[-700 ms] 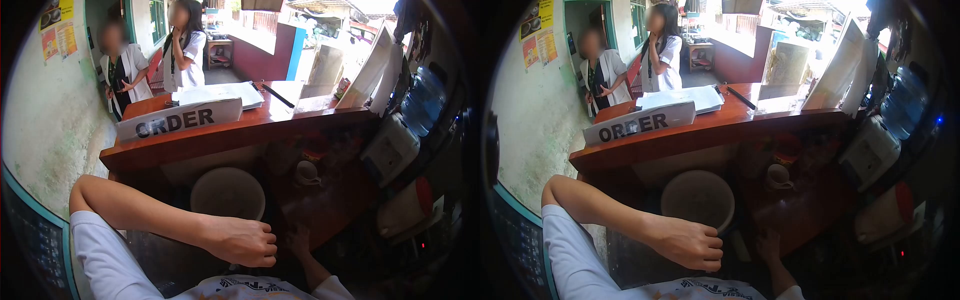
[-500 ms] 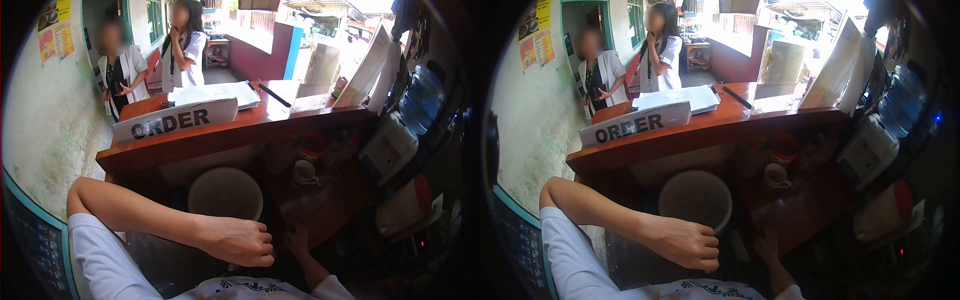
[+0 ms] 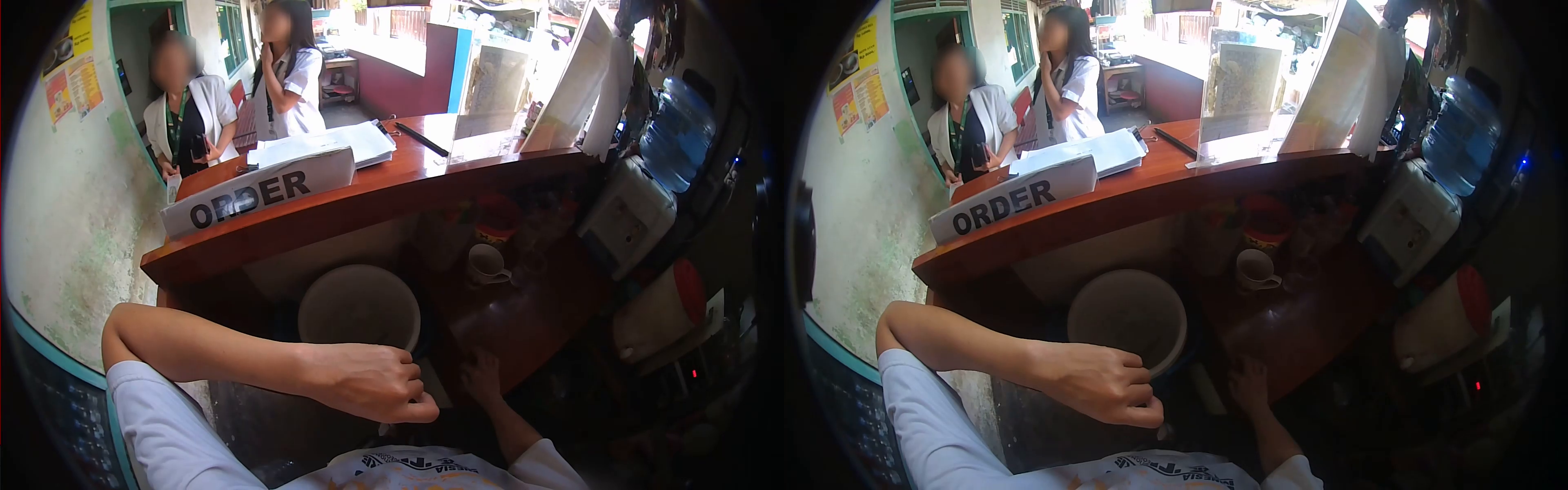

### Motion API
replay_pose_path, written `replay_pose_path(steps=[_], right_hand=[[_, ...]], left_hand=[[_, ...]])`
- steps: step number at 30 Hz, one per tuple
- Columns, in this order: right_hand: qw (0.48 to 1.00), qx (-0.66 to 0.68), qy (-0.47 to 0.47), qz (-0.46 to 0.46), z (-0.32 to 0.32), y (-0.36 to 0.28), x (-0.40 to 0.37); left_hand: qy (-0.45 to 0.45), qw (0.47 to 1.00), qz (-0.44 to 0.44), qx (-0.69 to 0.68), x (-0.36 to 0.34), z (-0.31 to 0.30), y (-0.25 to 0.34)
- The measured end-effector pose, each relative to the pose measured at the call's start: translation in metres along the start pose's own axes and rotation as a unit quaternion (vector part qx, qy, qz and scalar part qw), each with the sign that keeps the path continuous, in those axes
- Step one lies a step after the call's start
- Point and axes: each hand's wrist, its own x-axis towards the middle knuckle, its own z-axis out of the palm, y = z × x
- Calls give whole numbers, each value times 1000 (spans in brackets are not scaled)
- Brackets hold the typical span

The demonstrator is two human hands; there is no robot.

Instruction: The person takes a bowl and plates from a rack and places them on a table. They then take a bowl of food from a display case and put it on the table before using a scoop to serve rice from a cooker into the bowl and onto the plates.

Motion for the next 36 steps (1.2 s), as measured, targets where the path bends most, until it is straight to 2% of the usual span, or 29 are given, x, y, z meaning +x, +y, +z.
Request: replay_pose_path(steps=[11, 17, 29, 36], right_hand=[[999, 15, 27, -11, -1, -1, 0], [999, 8, 23, -23, 0, 0, 0], [999, 23, 24, -29, 8, 4, -1], [999, 28, 23, -24, 8, 6, 1]], left_hand=[[-6, 1000, -14, 12, 6, 1, 4], [-15, 997, 16, 73, 7, 1, 9], [2, 998, -2, 68, 1, 3, 6], [-38, 999, -15, 33, 0, 1, 5]])
